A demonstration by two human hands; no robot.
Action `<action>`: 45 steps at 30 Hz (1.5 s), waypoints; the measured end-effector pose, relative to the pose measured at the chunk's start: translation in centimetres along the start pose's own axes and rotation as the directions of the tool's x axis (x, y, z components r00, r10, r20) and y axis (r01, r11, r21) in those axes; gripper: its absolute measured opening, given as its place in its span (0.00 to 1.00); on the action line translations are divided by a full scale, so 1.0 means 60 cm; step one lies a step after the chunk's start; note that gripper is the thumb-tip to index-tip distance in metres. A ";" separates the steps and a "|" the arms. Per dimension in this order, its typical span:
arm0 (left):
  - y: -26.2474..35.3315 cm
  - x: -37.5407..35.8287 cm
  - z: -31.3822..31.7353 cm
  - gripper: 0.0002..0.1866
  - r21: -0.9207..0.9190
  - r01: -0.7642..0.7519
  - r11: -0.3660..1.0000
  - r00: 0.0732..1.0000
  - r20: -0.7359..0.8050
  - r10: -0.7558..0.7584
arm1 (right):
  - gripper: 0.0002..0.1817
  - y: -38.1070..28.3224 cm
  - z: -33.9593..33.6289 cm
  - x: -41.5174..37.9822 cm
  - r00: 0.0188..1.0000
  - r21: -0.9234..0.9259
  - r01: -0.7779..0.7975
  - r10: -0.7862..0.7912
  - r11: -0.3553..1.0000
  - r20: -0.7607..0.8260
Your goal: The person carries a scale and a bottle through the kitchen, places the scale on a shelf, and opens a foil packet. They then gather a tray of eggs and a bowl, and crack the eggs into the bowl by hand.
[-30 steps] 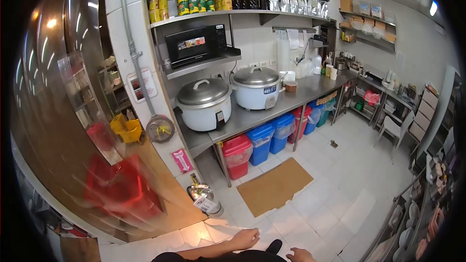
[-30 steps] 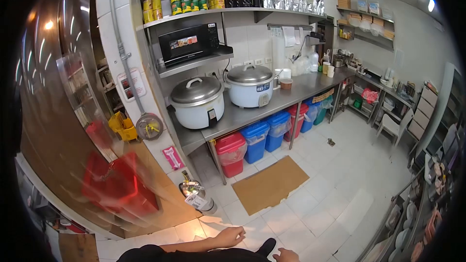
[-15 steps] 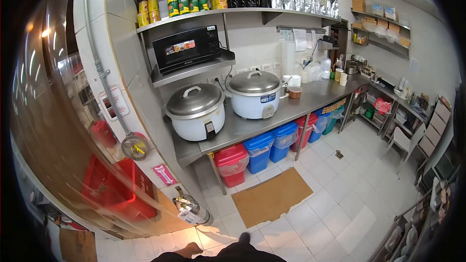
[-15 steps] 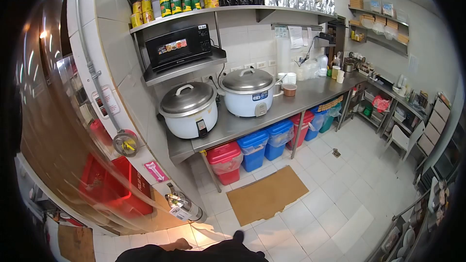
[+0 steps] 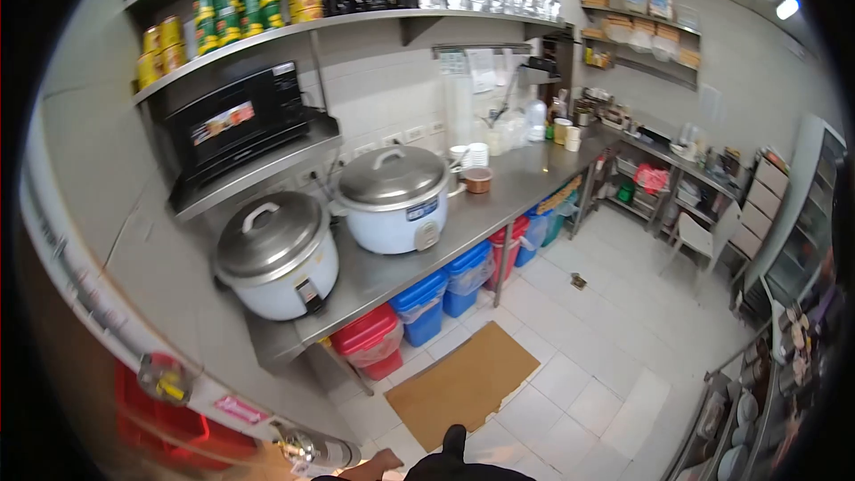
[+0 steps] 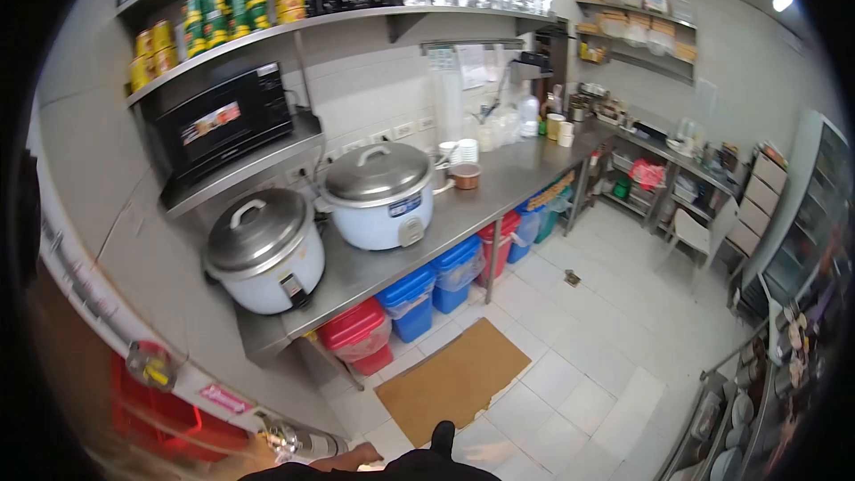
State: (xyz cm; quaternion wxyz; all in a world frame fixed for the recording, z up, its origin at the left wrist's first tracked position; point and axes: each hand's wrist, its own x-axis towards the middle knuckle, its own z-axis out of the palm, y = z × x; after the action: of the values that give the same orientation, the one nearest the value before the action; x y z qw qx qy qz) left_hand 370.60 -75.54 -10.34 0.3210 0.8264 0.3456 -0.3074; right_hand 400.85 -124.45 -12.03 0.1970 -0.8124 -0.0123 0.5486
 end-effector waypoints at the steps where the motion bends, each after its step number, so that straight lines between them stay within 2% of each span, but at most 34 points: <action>1: 0.016 0.023 -0.047 0.30 -0.074 0.117 0.990 0.987 -0.100 -0.124 | 0.20 -0.012 -0.024 0.035 0.998 0.022 0.045 -0.044 0.999 -0.042; 2: 0.031 0.050 -0.088 0.31 -0.156 0.220 0.963 0.950 -0.191 -0.248 | 0.20 -0.023 -0.046 0.069 0.991 0.035 0.094 -0.090 0.995 -0.095; 3: 0.049 0.082 -0.133 0.29 -0.135 0.208 0.969 0.947 -0.222 -0.234 | 0.20 -0.034 -0.064 0.101 0.977 0.048 0.147 -0.138 0.988 -0.164; 4: 0.069 0.116 -0.174 0.28 -0.115 0.196 0.974 0.943 -0.251 -0.219 | 0.17 -0.074 -0.092 0.074 0.951 0.063 0.198 -0.176 0.978 -0.252; 5: 0.083 0.149 -0.201 0.28 -0.080 0.181 0.980 0.951 -0.238 -0.195 | 0.18 -0.106 -0.113 0.064 0.916 0.027 0.215 -0.192 0.976 -0.353; 7: 0.105 0.206 -0.245 0.23 -0.106 0.009 0.994 0.974 -0.222 -0.033 | 0.17 -0.156 -0.149 0.053 0.880 0.191 0.252 -0.143 0.949 -0.453; 8: 0.120 0.235 -0.262 0.23 -0.081 0.005 0.997 0.978 -0.206 -0.022 | 0.17 -0.174 -0.156 0.047 0.866 0.259 0.263 -0.108 0.929 -0.488; 10: 0.154 0.282 -0.273 0.22 -0.133 -0.021 0.991 0.997 -0.077 0.011 | 0.20 -0.169 -0.161 0.080 0.815 0.155 0.261 -0.131 0.953 -0.564; 11: 0.169 0.296 -0.268 0.22 -0.118 -0.023 0.993 0.998 -0.062 0.016 | 0.20 -0.154 -0.155 0.091 0.804 0.124 0.255 -0.139 0.959 -0.578; 13: 0.203 0.324 -0.255 0.22 -0.383 -0.106 0.918 0.992 -0.105 0.070 | 0.19 -0.144 -0.147 0.101 0.793 0.101 0.242 -0.136 0.965 -0.594; 15: 0.230 0.343 -0.239 0.22 -0.405 -0.079 0.911 0.997 -0.020 0.077 | 0.17 -0.127 -0.136 0.083 0.945 0.205 0.025 0.043 0.978 -0.324; 16: 0.245 0.354 -0.240 0.23 -0.431 -0.049 0.901 0.996 0.051 0.079 | 0.18 -0.112 -0.118 0.084 0.950 0.204 -0.083 0.139 0.975 -0.279; 17: 0.260 0.362 -0.242 0.23 -0.425 -0.047 0.904 0.996 0.053 0.077 | 0.17 -0.104 -0.110 0.069 0.960 0.208 -0.137 0.181 0.968 -0.211; 18: 0.277 0.359 -0.245 0.23 -0.427 0.034 0.904 0.983 0.176 0.046 | 0.17 -0.025 -0.095 0.127 0.973 -0.471 0.163 -0.221 0.867 -0.069; 19: 0.295 0.363 -0.257 0.23 -0.419 0.113 0.901 0.956 0.294 0.016 | 0.19 -0.042 -0.076 0.086 0.947 -0.118 -0.049 0.009 0.992 -0.321; 20: 0.305 0.380 -0.268 0.23 -0.416 0.111 0.902 0.957 0.288 0.015 | 0.19 -0.051 -0.078 0.068 0.933 0.060 -0.104 0.118 0.993 -0.340; 22: 0.324 0.415 -0.289 0.23 -0.344 0.103 0.933 0.945 0.326 0.016 | 0.21 -0.071 -0.101 0.069 0.946 0.231 -0.201 0.250 0.952 -0.205; 25: 0.364 0.461 -0.366 0.23 -0.259 0.027 0.966 0.976 0.215 0.031 | 0.23 -0.117 -0.186 0.124 0.949 0.309 -0.265 0.304 0.913 -0.085; 27: 0.382 0.514 -0.417 0.22 -0.079 0.116 0.990 0.966 0.241 -0.093 | 0.24 -0.148 -0.265 0.179 0.950 0.315 -0.286 0.312 0.905 -0.033; 29: 0.400 0.554 -0.452 0.22 -0.163 0.152 0.975 0.984 0.121 -0.133 | 0.26 -0.181 -0.369 0.253 0.953 0.308 -0.286 0.301 0.907 -0.003; 30: 0.414 0.581 -0.479 0.22 -0.169 0.148 0.974 0.985 0.110 -0.130 | 0.27 -0.203 -0.431 0.293 0.955 0.300 -0.286 0.298 0.910 0.006; 32: 0.450 0.631 -0.526 0.23 0.106 0.200 0.974 0.976 0.067 -0.208 | 0.28 -0.253 -0.574 0.393 0.959 0.270 -0.278 0.280 0.922 0.031; 33: 0.473 0.656 -0.533 0.23 0.103 0.203 0.974 0.975 0.065 -0.211 | 0.29 -0.288 -0.659 0.450 0.964 0.229 -0.264 0.266 0.937 0.024; 34: 0.507 0.673 -0.553 0.21 0.117 -0.006 0.993 0.995 0.095 -0.005 | 0.30 -0.330 -0.737 0.498 0.970 0.185 -0.237 0.241 0.954 -0.004; 35: 0.535 0.691 -0.579 0.19 0.129 -0.214 0.968 0.972 0.126 0.198 | 0.29 -0.388 -0.814 0.547 0.984 0.074 -0.097 0.107 0.993 -0.140; 36: 0.568 0.711 -0.592 0.19 0.131 -0.209 0.969 0.974 0.118 0.194 | 0.27 -0.457 -0.913 0.586 0.966 -0.055 0.030 -0.044 0.998 -0.256; 37: 0.611 0.734 -0.590 0.18 -0.277 -0.075 0.958 0.990 0.098 0.106 | 0.25 -0.560 -1.003 0.583 0.919 -0.201 0.066 -0.138 0.977 -0.368; 38: 0.650 0.759 -0.591 0.17 -0.640 0.058 0.766 0.993 0.114 0.020 | 0.28 -0.670 -1.081 0.571 0.887 -0.281 0.104 -0.217 0.954 -0.407; 39: 0.684 0.790 -0.595 0.17 -0.646 0.056 0.762 0.994 0.108 0.019 | 0.34 -0.746 -1.129 0.575 0.679 -0.227 0.354 -0.416 0.907 -0.604; 40: 0.714 0.825 -0.601 0.19 -0.601 -0.017 0.799 0.987 0.118 0.109 | 0.37 -0.855 -1.192 0.553 0.636 -0.254 0.459 -0.514 0.851 -0.576; 41: 0.737 0.858 -0.619 0.22 -0.554 -0.092 0.828 0.971 0.133 0.197 | 0.35 -0.956 -1.250 0.573 0.646 -0.250 0.476 -0.528 0.843 -0.551; 43: 0.783 0.909 -0.635 0.22 -0.452 -0.025 0.891 0.983 0.150 0.104 | 0.31 -1.161 -1.327 0.483 0.554 -0.223 0.654 -0.658 0.723 -0.510; 44: 0.805 0.935 -0.650 0.22 -0.427 0.001 0.904 0.984 0.159 0.074 | 0.29 -1.247 -1.354 0.468 0.417 -0.279 0.742 -0.745 0.610 -0.520; 45: 0.825 0.965 -0.673 0.22 -0.399 0.016 0.917 0.985 0.162 0.053 | 0.27 -1.332 -1.372 0.419 0.355 -0.287 0.791 -0.788 0.540 -0.503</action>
State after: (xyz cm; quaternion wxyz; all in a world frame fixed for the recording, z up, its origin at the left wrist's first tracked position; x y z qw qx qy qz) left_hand 453.32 -51.35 -12.43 0.5139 0.7177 0.3645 -0.2965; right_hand 500.32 -70.09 18.71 0.4311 -0.8291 -0.3385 0.1104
